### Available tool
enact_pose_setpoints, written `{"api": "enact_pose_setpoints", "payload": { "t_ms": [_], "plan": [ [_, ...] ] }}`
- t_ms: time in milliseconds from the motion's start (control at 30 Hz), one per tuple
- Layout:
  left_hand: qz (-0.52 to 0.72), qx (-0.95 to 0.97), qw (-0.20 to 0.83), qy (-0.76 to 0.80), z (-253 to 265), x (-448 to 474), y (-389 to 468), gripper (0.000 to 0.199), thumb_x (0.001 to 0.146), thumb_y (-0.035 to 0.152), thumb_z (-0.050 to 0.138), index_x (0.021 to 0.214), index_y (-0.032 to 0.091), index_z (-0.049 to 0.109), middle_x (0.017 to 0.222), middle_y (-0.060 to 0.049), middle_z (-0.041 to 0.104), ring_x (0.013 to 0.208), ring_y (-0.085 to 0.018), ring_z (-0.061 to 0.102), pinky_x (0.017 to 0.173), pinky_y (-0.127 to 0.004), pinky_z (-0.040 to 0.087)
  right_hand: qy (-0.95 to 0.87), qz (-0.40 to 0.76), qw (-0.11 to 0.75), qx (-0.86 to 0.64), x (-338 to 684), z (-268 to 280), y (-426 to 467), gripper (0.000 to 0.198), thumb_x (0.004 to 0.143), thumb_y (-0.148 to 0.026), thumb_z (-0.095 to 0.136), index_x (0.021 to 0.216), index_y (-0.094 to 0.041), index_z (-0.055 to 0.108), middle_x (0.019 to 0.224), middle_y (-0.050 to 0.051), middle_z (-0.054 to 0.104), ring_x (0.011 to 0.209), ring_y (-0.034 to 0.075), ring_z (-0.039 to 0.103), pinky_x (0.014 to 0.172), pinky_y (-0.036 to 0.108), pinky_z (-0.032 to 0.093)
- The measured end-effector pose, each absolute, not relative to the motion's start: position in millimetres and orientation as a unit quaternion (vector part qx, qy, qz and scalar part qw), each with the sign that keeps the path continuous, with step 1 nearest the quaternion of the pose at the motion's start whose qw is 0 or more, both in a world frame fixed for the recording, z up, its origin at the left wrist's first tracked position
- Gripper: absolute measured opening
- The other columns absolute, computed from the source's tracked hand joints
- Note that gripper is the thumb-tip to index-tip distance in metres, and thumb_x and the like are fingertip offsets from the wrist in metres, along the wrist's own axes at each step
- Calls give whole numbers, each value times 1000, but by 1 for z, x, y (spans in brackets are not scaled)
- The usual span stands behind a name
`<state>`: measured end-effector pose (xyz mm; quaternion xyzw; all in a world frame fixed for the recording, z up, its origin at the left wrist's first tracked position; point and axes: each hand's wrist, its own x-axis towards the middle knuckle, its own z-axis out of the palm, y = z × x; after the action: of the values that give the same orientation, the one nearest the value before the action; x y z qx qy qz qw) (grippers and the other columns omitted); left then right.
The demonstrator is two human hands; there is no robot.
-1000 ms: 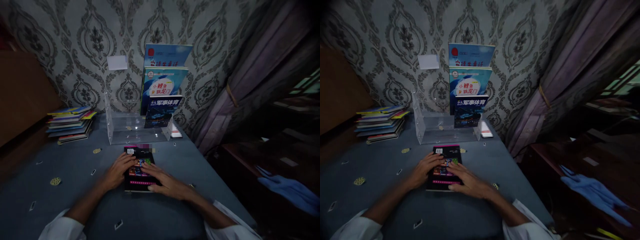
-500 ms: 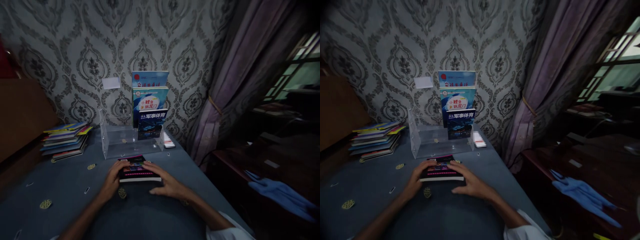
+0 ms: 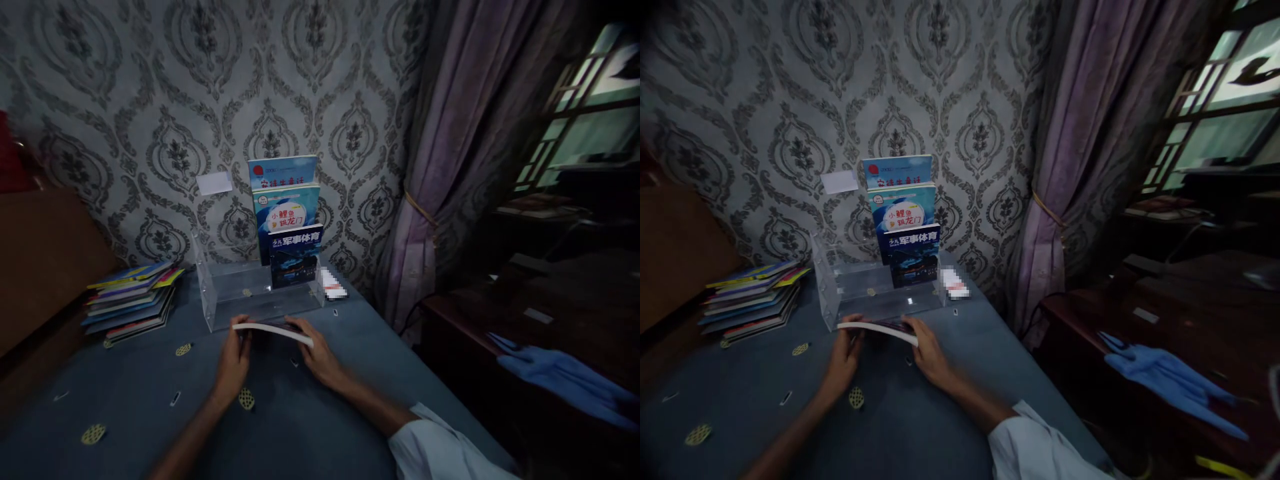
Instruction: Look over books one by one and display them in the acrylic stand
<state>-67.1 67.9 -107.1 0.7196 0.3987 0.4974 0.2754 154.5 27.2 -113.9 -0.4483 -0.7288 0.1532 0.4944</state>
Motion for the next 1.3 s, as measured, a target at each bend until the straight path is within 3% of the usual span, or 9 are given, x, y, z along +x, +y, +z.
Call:
{"api": "enact_pose_setpoints", "payload": {
  "t_ms": [333,467,633,833,1300],
  "plan": [
    [512,724,244,393,-110,-67,68,26,101,41,43,121,23,45,116,-9,65,111,-22,65,99,-42,51,-738,159,488,-438,152,-122,20,61,85,-6,42,143,-23,47,138,12,59,134,24,53,116,51,41],
    [516,731,243,375,-112,-69,66,30,100,43,46,121,22,46,116,-9,65,112,-23,64,99,-42,51,-744,159,498,-416,154,-123,18,59,85,-6,41,142,-18,46,140,15,57,135,23,51,117,49,40],
    [520,733,243,366,-114,-69,65,32,97,43,48,122,23,45,116,-11,65,111,-26,64,99,-46,51,-740,168,496,-421,156,-121,16,59,86,-6,40,142,-23,47,140,12,58,135,22,51,116,50,40],
    [507,734,263,367,-117,-72,62,35,95,40,49,125,22,45,116,-12,65,112,-28,64,100,-49,52,-738,178,498,-420,156,-118,13,48,95,-16,41,142,-21,48,140,13,58,135,23,52,115,48,42],
    [532,715,302,339,-121,-74,62,41,92,43,58,126,21,49,113,-11,68,106,-27,69,94,-45,55,-728,182,524,-403,157,-126,16,51,91,-11,43,141,-22,50,136,12,61,130,25,55,113,50,44]
  ]
}}
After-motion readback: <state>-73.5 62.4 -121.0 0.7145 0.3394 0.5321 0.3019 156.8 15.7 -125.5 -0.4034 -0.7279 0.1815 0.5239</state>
